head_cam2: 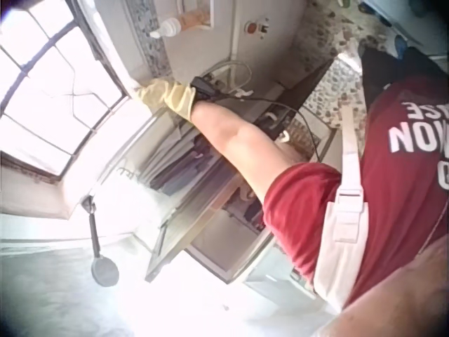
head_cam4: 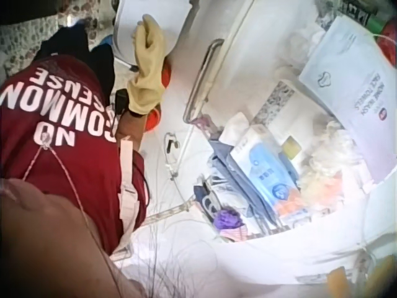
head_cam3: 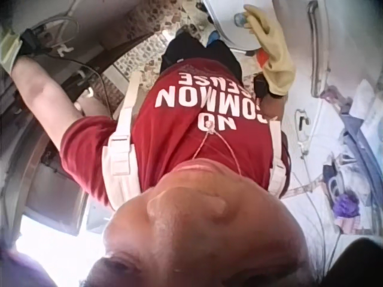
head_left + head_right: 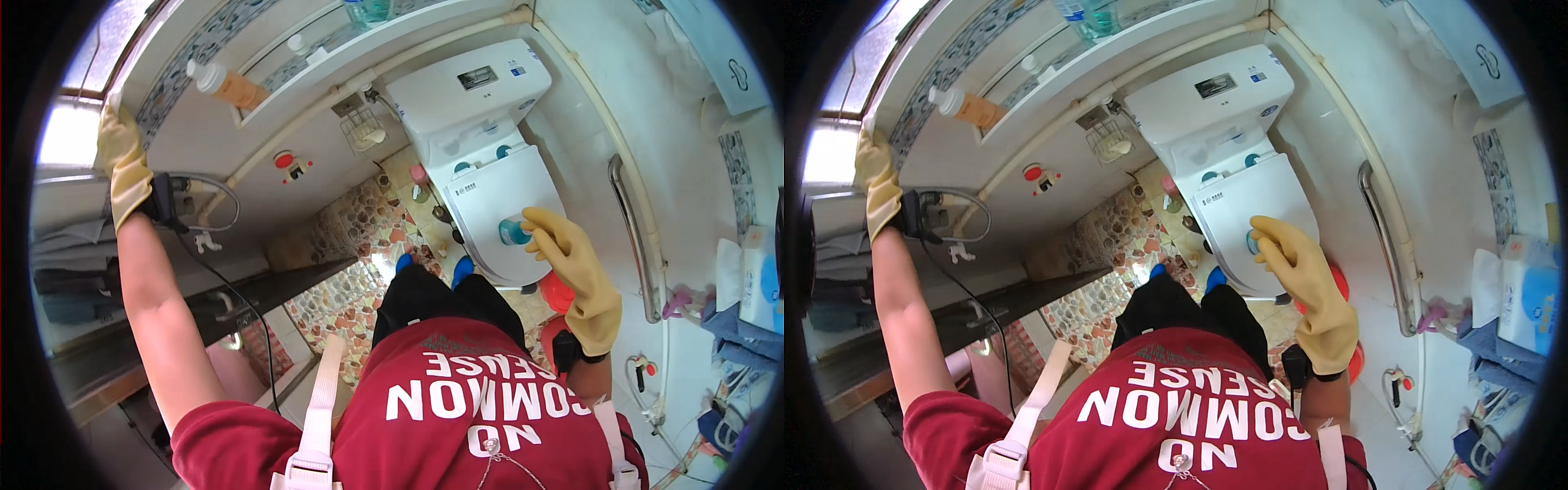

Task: Cleaning various surfaces in a bathroom including the toilet tank and wall shelves with a spray and cloth.

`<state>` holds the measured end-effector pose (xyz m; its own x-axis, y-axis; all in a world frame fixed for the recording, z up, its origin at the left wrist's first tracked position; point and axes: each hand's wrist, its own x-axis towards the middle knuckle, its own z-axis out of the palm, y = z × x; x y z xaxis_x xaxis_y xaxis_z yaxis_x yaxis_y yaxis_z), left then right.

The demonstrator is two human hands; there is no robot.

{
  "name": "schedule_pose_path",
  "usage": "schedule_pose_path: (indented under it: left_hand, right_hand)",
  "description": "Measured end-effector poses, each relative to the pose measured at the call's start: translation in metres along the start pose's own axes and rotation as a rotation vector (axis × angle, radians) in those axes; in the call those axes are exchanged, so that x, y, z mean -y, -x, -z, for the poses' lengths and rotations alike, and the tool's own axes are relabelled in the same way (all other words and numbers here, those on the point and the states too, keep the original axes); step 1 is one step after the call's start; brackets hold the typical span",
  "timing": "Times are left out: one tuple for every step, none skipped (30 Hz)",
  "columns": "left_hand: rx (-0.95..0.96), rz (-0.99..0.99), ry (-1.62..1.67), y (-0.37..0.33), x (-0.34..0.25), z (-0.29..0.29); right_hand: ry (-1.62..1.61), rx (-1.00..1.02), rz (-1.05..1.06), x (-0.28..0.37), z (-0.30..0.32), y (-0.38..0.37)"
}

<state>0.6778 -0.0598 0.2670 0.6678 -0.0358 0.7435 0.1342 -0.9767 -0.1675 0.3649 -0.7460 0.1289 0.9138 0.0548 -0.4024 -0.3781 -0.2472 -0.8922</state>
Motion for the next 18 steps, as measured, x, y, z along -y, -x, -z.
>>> schedule_pose_path:
  left_hand:
    - [-0.013,0.006,-0.007,0.005,-0.012,0.003]
    - [-0.045,0.009,-0.033,0.002,-0.011,0.029]
    - [-0.056,-0.003,-0.021,0.005,-0.010,0.026]
    - [-0.106,0.015,-0.037,0.007,-0.009,0.020]
    - [-0.158,0.036,-0.050,0.009,-0.009,0.014]
    - [-0.172,0.023,-0.039,0.012,-0.008,0.010]
    - [-0.262,0.000,-0.040,0.012,-0.009,0.001]
    - [-0.353,-0.020,-0.038,0.013,-0.009,-0.007]
    - [-0.307,0.038,0.021,0.017,-0.026,-0.004]
    - [-0.312,0.034,0.034,0.014,-0.021,-0.005]
    - [-0.365,0.014,-0.029,0.009,-0.012,-0.008]
    - [-0.418,-0.002,-0.093,0.007,-0.012,-0.005]
    - [-0.451,0.014,-0.039,0.009,-0.017,-0.005]
    - [-0.458,0.017,-0.027,0.014,-0.020,-0.008]
    - [-0.520,-0.015,0.005,0.016,-0.021,-0.014]
    - [-0.586,-0.046,0.040,0.016,-0.027,-0.017]
    - [-0.555,0.000,0.063,0.017,-0.035,-0.017]
    - [-0.567,0.000,0.062,0.018,-0.038,-0.015]
  right_hand:
    - [-0.033,-0.068,-0.067,-0.007,-0.002,0.001]
    - [-0.055,-0.072,-0.047,-0.016,-0.003,0.009]
    - [-0.086,-0.109,-0.041,-0.031,-0.006,0.007]
    - [-0.121,-0.147,-0.035,-0.044,-0.011,0.005]
    - [-0.134,-0.166,-0.032,-0.052,-0.017,0.005]
    - [-0.121,-0.184,-0.039,-0.058,-0.025,0.003]
    - [-0.108,-0.211,-0.047,-0.066,-0.035,0.001]
    - [-0.118,-0.237,-0.040,-0.077,-0.045,0.000]
    - [-0.092,-0.255,-0.042,-0.089,-0.057,0.000]
    - [-0.059,-0.264,-0.044,-0.097,-0.065,0.006]
    - [-0.061,-0.279,-0.043,-0.103,-0.078,0.009]
    - [-0.080,-0.287,-0.014,-0.105,-0.091,0.012]
    - [-0.098,-0.295,0.017,-0.107,-0.103,0.016]
    - [-0.095,-0.308,0.021,-0.109,-0.112,0.024]
    - [-0.123,-0.283,-0.006,-0.109,-0.124,0.029]
    - [-0.150,-0.260,-0.029,-0.109,-0.135,0.034]
    - [-0.149,-0.281,-0.005,-0.114,-0.145,0.037]
    - [-0.151,-0.283,0.006,-0.111,-0.151,0.041]
